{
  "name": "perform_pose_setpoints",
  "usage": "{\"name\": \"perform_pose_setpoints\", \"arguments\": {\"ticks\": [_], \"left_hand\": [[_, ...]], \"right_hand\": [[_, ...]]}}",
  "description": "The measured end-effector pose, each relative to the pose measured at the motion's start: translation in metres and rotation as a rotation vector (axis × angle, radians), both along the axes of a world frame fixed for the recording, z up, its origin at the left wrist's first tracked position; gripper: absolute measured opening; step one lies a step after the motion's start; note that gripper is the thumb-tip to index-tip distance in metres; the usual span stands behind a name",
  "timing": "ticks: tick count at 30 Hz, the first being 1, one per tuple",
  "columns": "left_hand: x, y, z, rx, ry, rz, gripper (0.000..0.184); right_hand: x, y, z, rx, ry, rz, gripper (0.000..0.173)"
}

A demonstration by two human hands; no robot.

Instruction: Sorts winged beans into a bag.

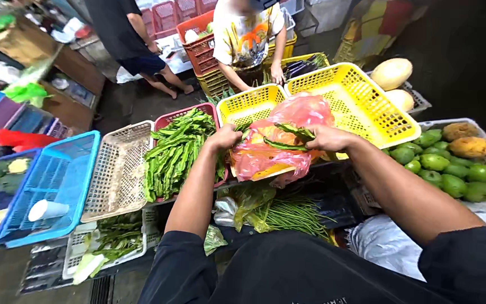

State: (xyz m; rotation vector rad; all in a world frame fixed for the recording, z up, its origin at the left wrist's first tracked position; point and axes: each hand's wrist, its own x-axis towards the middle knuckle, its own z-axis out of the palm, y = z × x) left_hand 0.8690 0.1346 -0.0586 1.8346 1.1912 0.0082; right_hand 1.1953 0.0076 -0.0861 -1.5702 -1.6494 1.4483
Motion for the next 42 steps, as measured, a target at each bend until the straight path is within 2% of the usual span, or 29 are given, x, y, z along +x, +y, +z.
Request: {"name": "perform_pose_setpoints", "arguments": {"ticks": [2,5,9,14,17,19,20,22,25,27,29,31,33,38,40,42], "left_hand": [[0.002,0.0,-0.003,-0.001,0.003,-0.036,0.023],[0.01,-0.003,-0.002,0.04,0.026,-0.089,0.024],[0.023,-0.003,-0.003,0.147,0.041,-0.122,0.024],[0.039,0.0,0.006,0.29,0.022,-0.08,0.029],[0.047,-0.003,0.023,0.261,-0.029,-0.057,0.041],[0.048,-0.009,0.03,0.228,-0.102,-0.055,0.042],[0.047,-0.012,0.031,0.219,-0.145,-0.055,0.04],[0.046,-0.018,0.034,0.196,-0.243,-0.061,0.035],[0.049,-0.022,0.04,0.17,-0.332,-0.047,0.032],[0.054,-0.02,0.046,0.207,-0.29,-0.046,0.028],[0.056,-0.016,0.051,0.284,-0.192,-0.062,0.018],[0.054,-0.011,0.052,0.329,-0.097,-0.053,0.015],[0.045,-0.008,0.049,0.321,-0.098,0.009,0.017],[0.028,-0.002,0.018,0.24,-0.359,0.27,0.016],[0.028,-0.003,0.006,0.192,-0.502,0.382,0.019],[0.026,0.001,-0.002,0.155,-0.695,0.547,0.024]], "right_hand": [[0.009,-0.019,0.019,0.044,0.068,-0.055,0.03],[0.013,-0.033,0.036,0.15,0.227,-0.203,0.023],[-0.002,-0.021,0.044,0.292,0.419,-0.413,0.018],[-0.041,0.026,0.037,0.231,0.481,-0.649,0.018],[-0.058,0.052,0.036,0.137,0.685,-0.949,0.026],[-0.055,0.062,0.032,0.126,0.798,-1.039,0.027],[-0.052,0.063,0.029,0.141,0.804,-1.008,0.027],[-0.046,0.06,0.027,0.236,0.727,-0.787,0.029],[-0.039,0.058,0.033,0.376,0.442,-0.406,0.045],[-0.038,0.059,0.036,0.366,0.251,-0.213,0.037],[-0.039,0.064,0.032,0.333,0.129,-0.131,0.024],[-0.036,0.068,0.026,0.324,0.105,-0.15,0.018],[-0.03,0.069,0.022,0.33,0.072,-0.222,0.018],[-0.028,0.071,0.007,0.337,0.051,-0.32,0.021],[-0.029,0.075,0.001,0.318,0.082,-0.344,0.019],[-0.025,0.078,-0.001,0.281,0.005,-0.376,0.021]]}}
